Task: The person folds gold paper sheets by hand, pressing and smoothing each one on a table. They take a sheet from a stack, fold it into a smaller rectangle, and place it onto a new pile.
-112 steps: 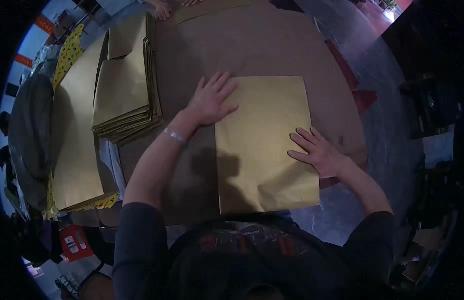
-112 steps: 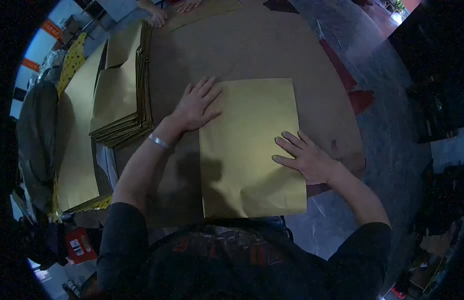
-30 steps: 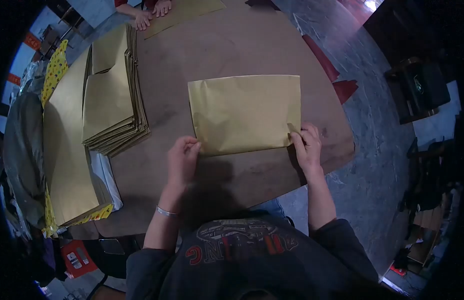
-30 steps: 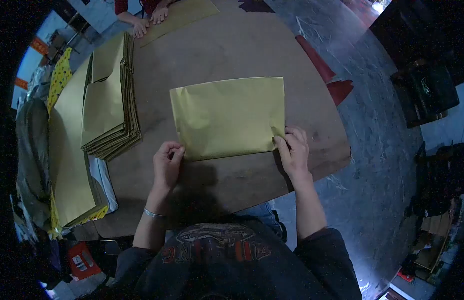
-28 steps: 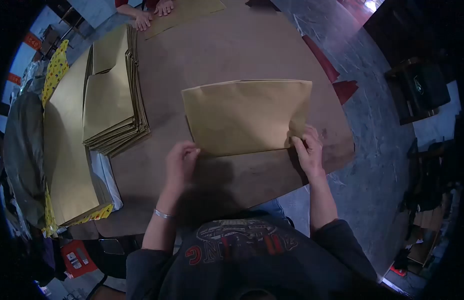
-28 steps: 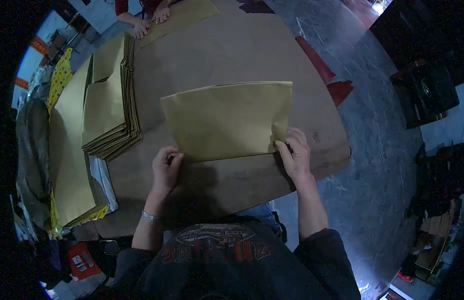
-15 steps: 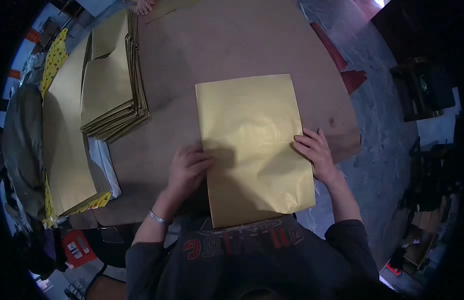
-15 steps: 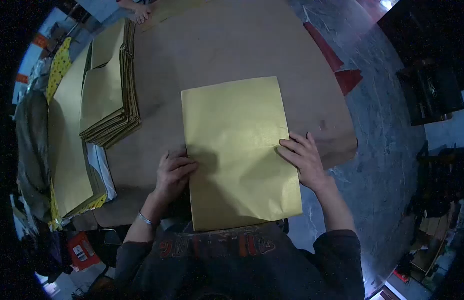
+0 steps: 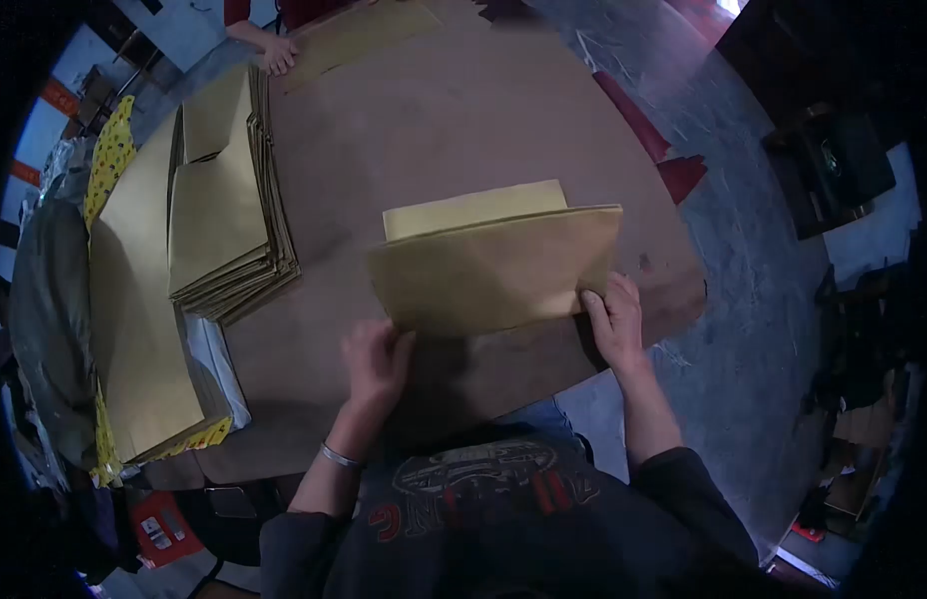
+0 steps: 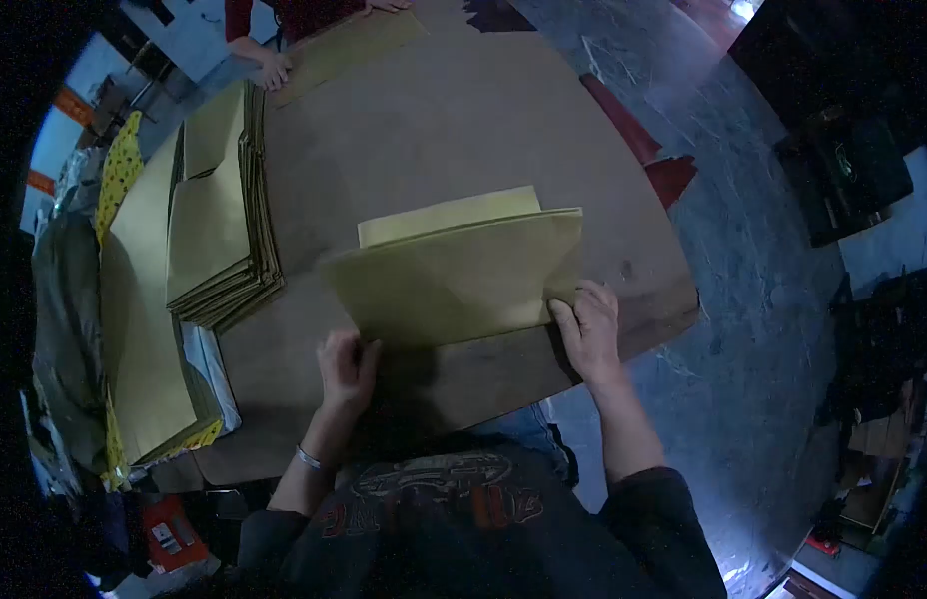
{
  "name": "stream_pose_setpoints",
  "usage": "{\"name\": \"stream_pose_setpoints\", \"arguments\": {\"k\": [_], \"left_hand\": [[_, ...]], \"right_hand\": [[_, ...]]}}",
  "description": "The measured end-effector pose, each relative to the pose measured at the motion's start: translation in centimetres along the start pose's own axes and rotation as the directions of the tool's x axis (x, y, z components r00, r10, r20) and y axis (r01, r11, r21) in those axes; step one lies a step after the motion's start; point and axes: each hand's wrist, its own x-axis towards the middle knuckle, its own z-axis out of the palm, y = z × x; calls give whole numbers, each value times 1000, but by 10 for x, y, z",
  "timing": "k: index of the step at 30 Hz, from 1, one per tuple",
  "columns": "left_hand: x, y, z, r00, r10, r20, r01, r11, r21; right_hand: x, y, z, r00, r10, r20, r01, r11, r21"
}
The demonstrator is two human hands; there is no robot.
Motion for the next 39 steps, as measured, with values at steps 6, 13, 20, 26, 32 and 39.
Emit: {"name": "stream_pose_setpoints", "arguments": {"k": [6,13,20,26,32,39], "left_hand": [[26,25,-5,970,-244,-16,240,961,-135],[24,16,2,994,-105,-31,109,973,202],[38,20,-5,999,-3,-41,9,989,145],[40,15,0,996,56,-68,-42,982,184],[42,8,6,997,37,-69,-30,995,99],[44,13,2,994,82,-66,-68,981,182]], "right_hand": [[34,-13,25,997,22,-78,-52,911,-409],[43,-7,24,992,129,4,-116,905,-410],[45,-7,25,996,85,18,-70,905,-420],[44,-9,25,999,49,4,-43,914,-403],[41,-1,27,1000,-18,-16,9,901,-434],[43,-1,28,1000,21,-10,-23,900,-435]]}}
